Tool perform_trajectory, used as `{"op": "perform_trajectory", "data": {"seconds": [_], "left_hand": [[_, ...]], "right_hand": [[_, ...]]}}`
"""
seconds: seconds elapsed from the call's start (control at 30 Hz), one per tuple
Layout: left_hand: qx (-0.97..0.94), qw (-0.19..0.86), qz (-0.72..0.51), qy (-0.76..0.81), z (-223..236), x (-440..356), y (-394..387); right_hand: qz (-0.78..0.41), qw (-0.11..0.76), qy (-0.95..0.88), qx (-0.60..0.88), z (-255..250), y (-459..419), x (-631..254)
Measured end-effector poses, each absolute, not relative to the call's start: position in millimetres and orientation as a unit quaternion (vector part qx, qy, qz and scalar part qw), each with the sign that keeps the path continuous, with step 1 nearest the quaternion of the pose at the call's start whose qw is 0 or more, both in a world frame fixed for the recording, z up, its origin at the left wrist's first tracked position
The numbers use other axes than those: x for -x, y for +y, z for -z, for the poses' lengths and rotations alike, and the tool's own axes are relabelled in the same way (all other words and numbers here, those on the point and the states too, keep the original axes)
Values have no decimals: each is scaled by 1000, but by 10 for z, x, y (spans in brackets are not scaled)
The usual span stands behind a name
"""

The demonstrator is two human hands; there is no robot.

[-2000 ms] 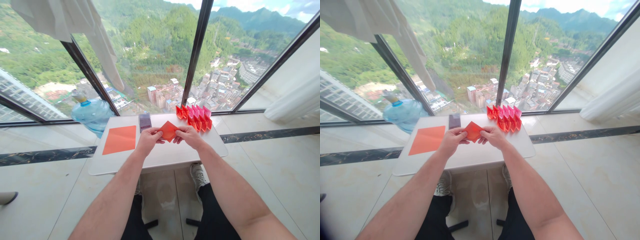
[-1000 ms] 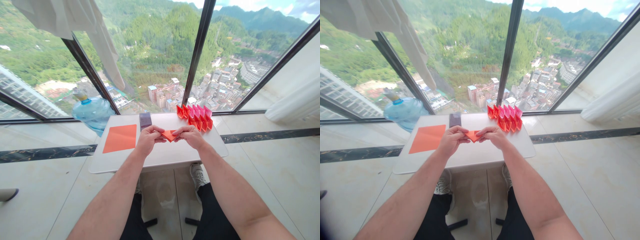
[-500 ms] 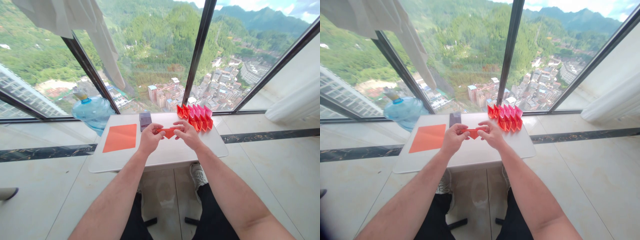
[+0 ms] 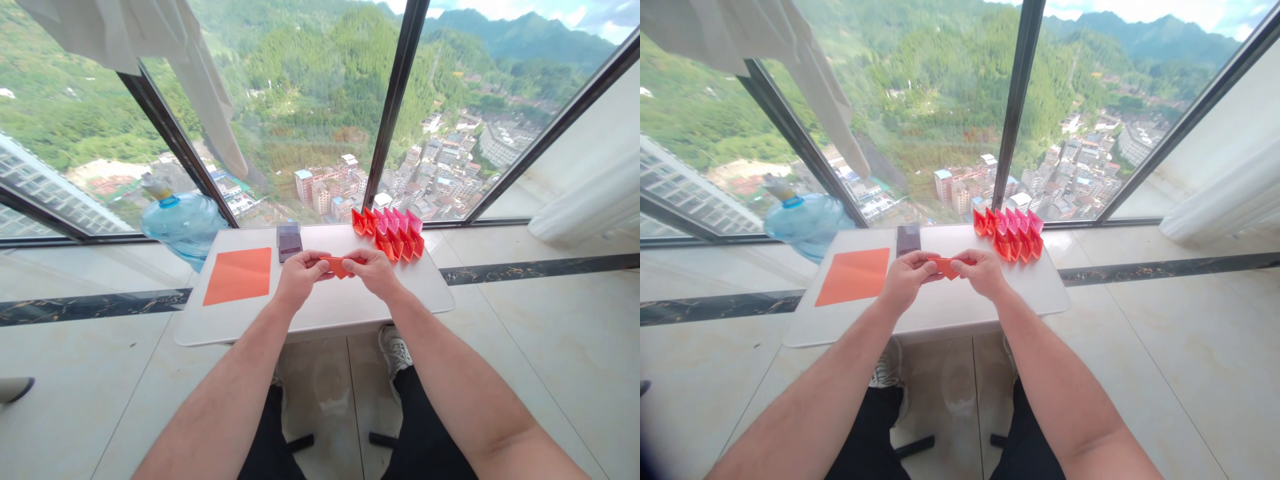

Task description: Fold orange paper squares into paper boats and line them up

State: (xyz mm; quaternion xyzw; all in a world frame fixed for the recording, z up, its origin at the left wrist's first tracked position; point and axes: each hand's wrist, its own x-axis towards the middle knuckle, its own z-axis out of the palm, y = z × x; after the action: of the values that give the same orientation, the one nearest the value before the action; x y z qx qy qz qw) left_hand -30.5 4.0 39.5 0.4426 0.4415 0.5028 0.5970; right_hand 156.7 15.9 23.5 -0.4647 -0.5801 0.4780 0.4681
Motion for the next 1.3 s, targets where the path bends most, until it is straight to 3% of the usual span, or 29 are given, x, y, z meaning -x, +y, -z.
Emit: {"op": "perform_trajectory", "data": {"seconds": [0.57, 0.93, 1.3], "left_hand": [[-370, 628, -524, 441, -345, 285, 66], [-438, 573, -499, 481, -361, 243, 36], [-410, 553, -551, 472, -314, 309, 106]], "right_hand": [[-437, 482, -601, 465, -167, 158, -1522], [-426, 475, -607, 474, -184, 122, -1480], [-456, 515, -547, 476, -233, 170, -1546]]}}
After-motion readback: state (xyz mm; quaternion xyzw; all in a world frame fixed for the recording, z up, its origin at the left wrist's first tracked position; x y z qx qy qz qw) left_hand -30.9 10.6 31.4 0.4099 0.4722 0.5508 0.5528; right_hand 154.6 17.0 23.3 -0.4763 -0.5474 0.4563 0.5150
